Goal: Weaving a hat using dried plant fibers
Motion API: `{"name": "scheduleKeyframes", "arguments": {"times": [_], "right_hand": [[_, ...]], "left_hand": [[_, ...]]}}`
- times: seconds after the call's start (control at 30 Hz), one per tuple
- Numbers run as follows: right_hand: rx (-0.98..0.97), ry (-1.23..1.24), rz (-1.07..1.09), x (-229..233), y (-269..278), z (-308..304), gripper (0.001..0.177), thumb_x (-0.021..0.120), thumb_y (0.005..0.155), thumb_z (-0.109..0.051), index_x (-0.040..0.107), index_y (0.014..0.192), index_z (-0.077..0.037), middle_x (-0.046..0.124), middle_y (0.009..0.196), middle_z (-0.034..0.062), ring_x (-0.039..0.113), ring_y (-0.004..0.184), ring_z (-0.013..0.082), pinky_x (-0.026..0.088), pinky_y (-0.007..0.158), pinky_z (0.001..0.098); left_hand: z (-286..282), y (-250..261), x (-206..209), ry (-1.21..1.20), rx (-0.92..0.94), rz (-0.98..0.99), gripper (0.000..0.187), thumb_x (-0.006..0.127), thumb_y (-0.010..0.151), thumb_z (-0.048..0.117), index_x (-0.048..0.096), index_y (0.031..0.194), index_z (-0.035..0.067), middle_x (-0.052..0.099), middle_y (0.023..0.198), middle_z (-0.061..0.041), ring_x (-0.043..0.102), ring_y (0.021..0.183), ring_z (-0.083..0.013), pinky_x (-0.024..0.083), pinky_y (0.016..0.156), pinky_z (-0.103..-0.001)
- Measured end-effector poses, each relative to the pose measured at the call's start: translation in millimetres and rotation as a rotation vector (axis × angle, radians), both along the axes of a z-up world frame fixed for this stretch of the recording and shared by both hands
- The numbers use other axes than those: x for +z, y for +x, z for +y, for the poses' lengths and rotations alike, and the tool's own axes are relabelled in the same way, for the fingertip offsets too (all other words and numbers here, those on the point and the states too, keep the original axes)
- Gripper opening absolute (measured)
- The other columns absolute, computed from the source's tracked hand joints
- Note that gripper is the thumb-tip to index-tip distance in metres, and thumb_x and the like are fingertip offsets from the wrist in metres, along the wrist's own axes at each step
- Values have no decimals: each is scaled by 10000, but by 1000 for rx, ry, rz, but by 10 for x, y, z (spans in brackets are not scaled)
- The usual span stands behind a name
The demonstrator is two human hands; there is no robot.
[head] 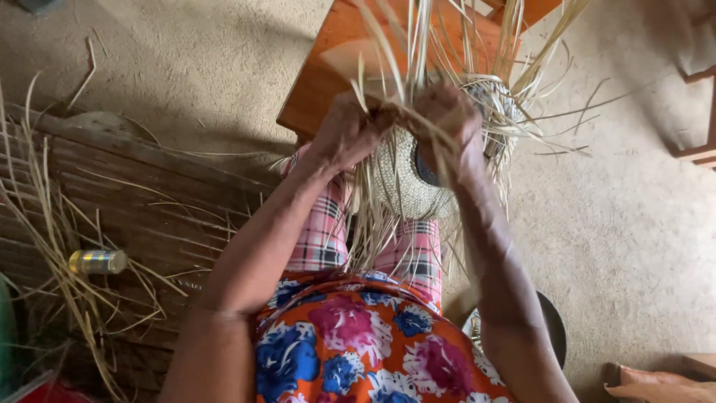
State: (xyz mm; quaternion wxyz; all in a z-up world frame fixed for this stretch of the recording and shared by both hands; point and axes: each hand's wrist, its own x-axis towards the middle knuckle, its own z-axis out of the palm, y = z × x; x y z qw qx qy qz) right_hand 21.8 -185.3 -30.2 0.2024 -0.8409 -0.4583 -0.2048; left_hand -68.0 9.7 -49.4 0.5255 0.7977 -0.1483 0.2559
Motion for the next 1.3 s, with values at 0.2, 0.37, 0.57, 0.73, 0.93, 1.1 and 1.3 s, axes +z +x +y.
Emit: {"name": "scheduleKeyframes", "arguments": {"times": [0.2,0.37,0.57,0.73,0.93,1.1,1.3], "right_hand": [[193,221,-34,-59,-104,-102,256,878,888,-105,693,845,67,698,887,261,669,883,510,548,833,588],[192,190,13,59,145,123,118,913,874,-192,816,906,-132,742,875,69,710,759,328,600,699,407],[128,332,436,575,-281,185,249,897,901,-94,665,911,-3,713,765,147,694,690,362,560,712,474],[110,100,264,662,-263,126,155,800,949,-91,726,884,28,615,797,284,635,756,532,522,669,582],[227,59,190,394,-8,116,285,721,1030,-266,654,860,-47,637,816,145,669,840,390,544,803,489],[253,99,-13,92,-78,-17,331,610,1076,-283,652,795,-114,711,920,95,672,846,345,543,711,441],[215,198,-250,219,-525,41,156,679,1042,-116,746,922,-41,755,1069,154,696,958,378,533,908,493]], "left_hand": [[-24,-56,93,-392,-155,252,141,673,950,29,761,1060,14,715,766,-185,642,722,-173,528,673,-296],[-158,-23,382,-294,-52,403,134,679,937,129,704,1048,56,713,937,-180,722,871,-369,547,762,-467],[18,-86,274,-520,-214,342,101,709,876,-1,744,924,81,669,784,-32,585,748,-135,514,685,-302],[-39,-112,234,-458,-94,321,130,758,883,8,747,1005,53,720,852,-137,649,789,-191,541,708,-368],[47,-164,310,-383,-81,339,51,730,930,49,743,966,15,737,843,-202,704,704,-280,560,664,-383],[-30,173,-180,-1890,-648,675,85,609,956,-89,650,1022,-123,690,960,-196,668,809,-170,651,840,-312],[-81,54,-124,-202,96,108,248,718,884,60,610,678,-25,563,571,-238,617,528,-297,503,535,-357]]}}
